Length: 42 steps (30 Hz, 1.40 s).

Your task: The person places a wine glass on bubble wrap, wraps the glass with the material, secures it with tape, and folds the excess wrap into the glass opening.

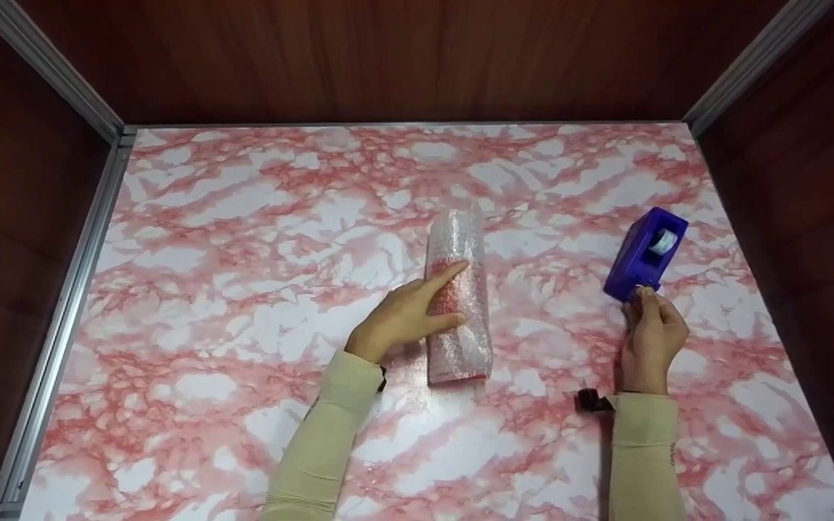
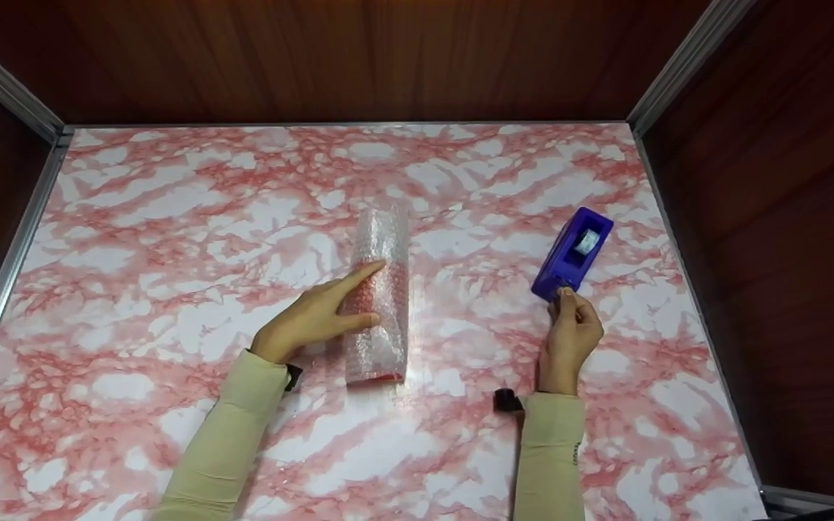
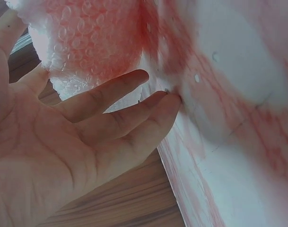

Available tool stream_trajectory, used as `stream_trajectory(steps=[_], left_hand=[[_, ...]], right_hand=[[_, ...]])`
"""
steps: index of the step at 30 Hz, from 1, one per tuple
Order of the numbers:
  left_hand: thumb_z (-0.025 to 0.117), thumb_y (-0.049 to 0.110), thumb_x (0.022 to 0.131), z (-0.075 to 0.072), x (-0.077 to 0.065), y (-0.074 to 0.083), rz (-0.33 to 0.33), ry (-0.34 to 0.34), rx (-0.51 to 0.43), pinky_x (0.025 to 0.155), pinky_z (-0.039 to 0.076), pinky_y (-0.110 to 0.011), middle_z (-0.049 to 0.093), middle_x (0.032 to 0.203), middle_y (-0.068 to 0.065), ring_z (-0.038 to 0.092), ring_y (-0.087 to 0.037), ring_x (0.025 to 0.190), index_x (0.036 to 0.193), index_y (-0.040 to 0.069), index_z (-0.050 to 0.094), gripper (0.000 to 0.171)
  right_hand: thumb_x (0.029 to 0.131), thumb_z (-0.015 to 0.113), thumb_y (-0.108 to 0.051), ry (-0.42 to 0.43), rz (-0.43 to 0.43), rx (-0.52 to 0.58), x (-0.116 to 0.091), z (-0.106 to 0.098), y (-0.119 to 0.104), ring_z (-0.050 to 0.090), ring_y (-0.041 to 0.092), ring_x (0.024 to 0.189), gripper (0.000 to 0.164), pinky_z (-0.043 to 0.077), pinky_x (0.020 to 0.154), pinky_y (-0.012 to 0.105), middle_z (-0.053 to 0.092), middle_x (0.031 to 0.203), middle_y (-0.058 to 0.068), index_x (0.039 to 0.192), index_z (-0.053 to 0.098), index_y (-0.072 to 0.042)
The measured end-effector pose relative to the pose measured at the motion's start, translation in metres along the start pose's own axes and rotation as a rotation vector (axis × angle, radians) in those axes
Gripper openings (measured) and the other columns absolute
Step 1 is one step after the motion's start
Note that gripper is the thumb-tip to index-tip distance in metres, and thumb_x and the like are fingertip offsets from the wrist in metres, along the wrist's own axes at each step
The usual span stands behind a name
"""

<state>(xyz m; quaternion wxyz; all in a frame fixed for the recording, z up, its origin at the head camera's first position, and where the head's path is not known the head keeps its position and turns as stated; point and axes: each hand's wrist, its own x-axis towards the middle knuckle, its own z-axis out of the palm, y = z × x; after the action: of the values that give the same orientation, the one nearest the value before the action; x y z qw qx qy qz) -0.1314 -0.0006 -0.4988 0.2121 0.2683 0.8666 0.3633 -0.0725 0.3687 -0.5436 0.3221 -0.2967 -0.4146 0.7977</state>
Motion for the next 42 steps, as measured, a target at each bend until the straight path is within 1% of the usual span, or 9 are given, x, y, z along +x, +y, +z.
stream_trajectory(steps=[6,11,19,21,24,29,35,39,42], left_hand=[[0.063,0.058,0.092,0.0,-0.001,0.0,-0.006,0.009,-0.003,0.108,0.037,-0.053,0.041,0.154,-0.01,0.043,-0.034,0.136,0.155,0.056,0.009,0.083],[0.064,0.058,0.092,0.001,0.0,-0.001,-0.011,0.007,-0.009,0.108,0.037,-0.052,0.041,0.154,-0.01,0.043,-0.035,0.136,0.154,0.057,0.009,0.084],[0.063,0.061,0.091,0.0,-0.001,0.002,-0.018,-0.006,-0.013,0.108,0.037,-0.052,0.04,0.155,-0.008,0.043,-0.034,0.136,0.153,0.059,0.008,0.083],[0.063,0.061,0.09,0.001,-0.001,0.002,-0.022,-0.009,-0.019,0.107,0.038,-0.053,0.041,0.154,-0.008,0.044,-0.033,0.135,0.153,0.06,0.007,0.084],[0.063,0.062,0.09,0.001,-0.001,0.003,-0.031,-0.009,-0.016,0.106,0.039,-0.052,0.042,0.153,-0.008,0.045,-0.033,0.134,0.152,0.062,0.006,0.084],[0.064,0.062,0.089,0.001,0.0,0.003,-0.03,0.0,0.004,0.104,0.041,-0.05,0.044,0.152,-0.011,0.049,-0.033,0.131,0.153,0.061,0.007,0.085],[0.066,0.06,0.089,0.0,0.003,0.004,-0.033,0.01,0.025,0.1,0.044,-0.048,0.05,0.147,-0.014,0.054,-0.033,0.124,0.154,0.059,0.012,0.084],[0.067,0.059,0.088,0.001,0.004,0.005,-0.027,0.006,0.039,0.099,0.045,-0.047,0.055,0.141,-0.013,0.056,-0.032,0.121,0.155,0.055,0.014,0.085],[0.068,0.057,0.089,0.001,0.005,0.005,-0.018,0.006,0.046,0.098,0.046,-0.047,0.06,0.133,-0.011,0.058,-0.03,0.118,0.156,0.053,0.015,0.086]], right_hand=[[0.088,0.068,0.011,-0.03,-0.072,-0.172,0.0,-0.001,0.01,0.064,0.021,0.072,0.005,0.056,0.073,0.027,0.067,0.078,0.011,0.087,0.072,0.014],[0.091,0.071,0.002,-0.07,-0.023,-0.157,-0.003,-0.002,0.009,0.064,0.021,0.073,0.01,0.055,0.07,0.027,0.068,0.086,0.014,0.093,0.072,0.012],[0.091,0.076,-0.016,-0.298,0.023,-0.466,-0.03,0.017,0.006,0.06,0.022,0.084,0.031,0.052,0.075,0.029,0.066,0.1,0.012,0.111,0.069,0.006],[0.091,0.076,-0.014,-0.384,0.077,-0.413,-0.041,0.027,0.004,0.061,0.025,0.084,0.035,0.054,0.078,0.034,0.065,0.104,0.015,0.116,0.065,0.009],[0.093,0.072,-0.007,-0.582,-0.001,-0.481,-0.059,0.045,-0.001,0.062,0.021,0.088,0.031,0.053,0.08,0.031,0.065,0.109,0.022,0.117,0.065,0.012],[0.093,0.065,0.008,-0.92,-0.36,-0.709,-0.08,0.076,-0.005,0.064,0.018,0.096,0.017,0.048,0.085,0.025,0.067,0.107,0.027,0.109,0.07,0.011],[0.09,0.072,0.0,-1.25,-0.615,-0.918,-0.082,0.106,0.002,0.057,0.019,0.097,0.018,0.04,0.087,0.035,0.072,0.102,0.002,0.106,0.077,-0.008],[0.09,0.073,0.0,-1.43,-0.656,-0.998,-0.089,0.123,0.003,0.056,0.022,0.093,0.017,0.039,0.086,0.039,0.072,0.1,-0.003,0.103,0.078,-0.01],[0.091,0.072,-0.001,-1.514,-0.628,-1.027,-0.093,0.131,0.006,0.056,0.022,0.089,0.016,0.038,0.085,0.039,0.072,0.101,-0.003,0.102,0.077,-0.01]])
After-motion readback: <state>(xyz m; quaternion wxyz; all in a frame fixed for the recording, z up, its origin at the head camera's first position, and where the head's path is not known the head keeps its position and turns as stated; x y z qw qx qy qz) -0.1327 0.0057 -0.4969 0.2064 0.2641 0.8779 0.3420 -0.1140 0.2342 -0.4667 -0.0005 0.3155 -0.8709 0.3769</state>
